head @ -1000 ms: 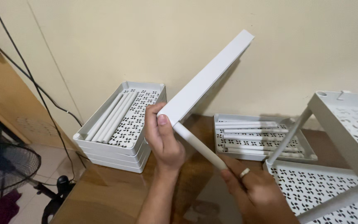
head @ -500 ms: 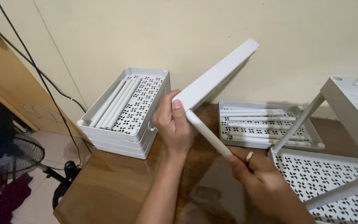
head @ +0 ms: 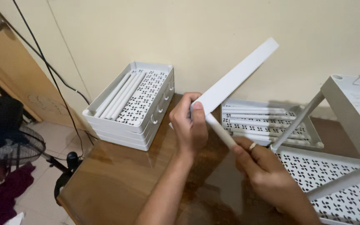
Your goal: The person assembles a white plastic shelving unit by inserting cylindrical poles into perforated trays. They connect multiple trays with poles to form a multi-tiered structure on a wooden table.
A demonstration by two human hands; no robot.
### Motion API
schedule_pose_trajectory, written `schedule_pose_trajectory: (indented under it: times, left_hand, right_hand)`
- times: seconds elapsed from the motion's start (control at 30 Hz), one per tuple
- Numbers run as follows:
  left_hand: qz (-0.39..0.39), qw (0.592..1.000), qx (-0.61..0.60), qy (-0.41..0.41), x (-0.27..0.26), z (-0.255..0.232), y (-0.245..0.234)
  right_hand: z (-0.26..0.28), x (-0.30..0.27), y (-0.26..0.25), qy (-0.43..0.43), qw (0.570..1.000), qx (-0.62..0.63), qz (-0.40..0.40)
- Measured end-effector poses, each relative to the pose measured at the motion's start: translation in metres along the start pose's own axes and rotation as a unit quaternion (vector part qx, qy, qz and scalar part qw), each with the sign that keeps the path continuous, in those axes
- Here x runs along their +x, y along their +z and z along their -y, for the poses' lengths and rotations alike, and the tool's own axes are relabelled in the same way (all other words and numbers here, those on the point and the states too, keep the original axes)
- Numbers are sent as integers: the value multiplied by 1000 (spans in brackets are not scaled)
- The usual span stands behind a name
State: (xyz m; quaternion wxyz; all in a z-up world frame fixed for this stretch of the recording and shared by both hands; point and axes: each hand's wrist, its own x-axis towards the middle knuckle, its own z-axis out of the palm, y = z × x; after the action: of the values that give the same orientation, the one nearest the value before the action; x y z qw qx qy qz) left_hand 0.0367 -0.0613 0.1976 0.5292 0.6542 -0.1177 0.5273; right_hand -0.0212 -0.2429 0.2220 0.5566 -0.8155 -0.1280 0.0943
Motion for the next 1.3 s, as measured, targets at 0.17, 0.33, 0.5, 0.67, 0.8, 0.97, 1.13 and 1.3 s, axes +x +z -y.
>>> schedule_pose_trajectory:
  times: [0.17, 0.33, 0.5, 0.67, 0.8, 0.97, 1.13, 1.3]
  left_hand:
    - [124, 979, 71, -143, 20, -25, -8]
    - [124, 973, 189, -51, 24, -35, -15]
    - [68, 984, 165, 2, 17, -26, -8]
    - [74, 989, 117, 56, 15, -21, -11]
    - [92, 988, 98, 76, 20, -24, -18]
    - [78, 985, 115, 105, 23, -28, -20]
    - [67, 985, 130, 95, 22, -24, -17]
    - [57, 986, 148, 61, 20, -16, -15]
  right_hand:
    - [3, -2, -5, -100, 966, -227, -73]
    - [-15, 9, 8, -227, 932, -253, -124]
    - [-26, 13, 16, -264, 924, -237, -144]
    - [-24, 12, 21, -165, 950, -223, -142]
    - [-20, 9, 23, -265, 926, -215, -159]
    - [-17, 5, 25, -270, 936, -172, -143]
    - [-17, 10, 26, -237, 940, -204, -138]
    - [-19, 15, 24, -220, 948, -200, -118]
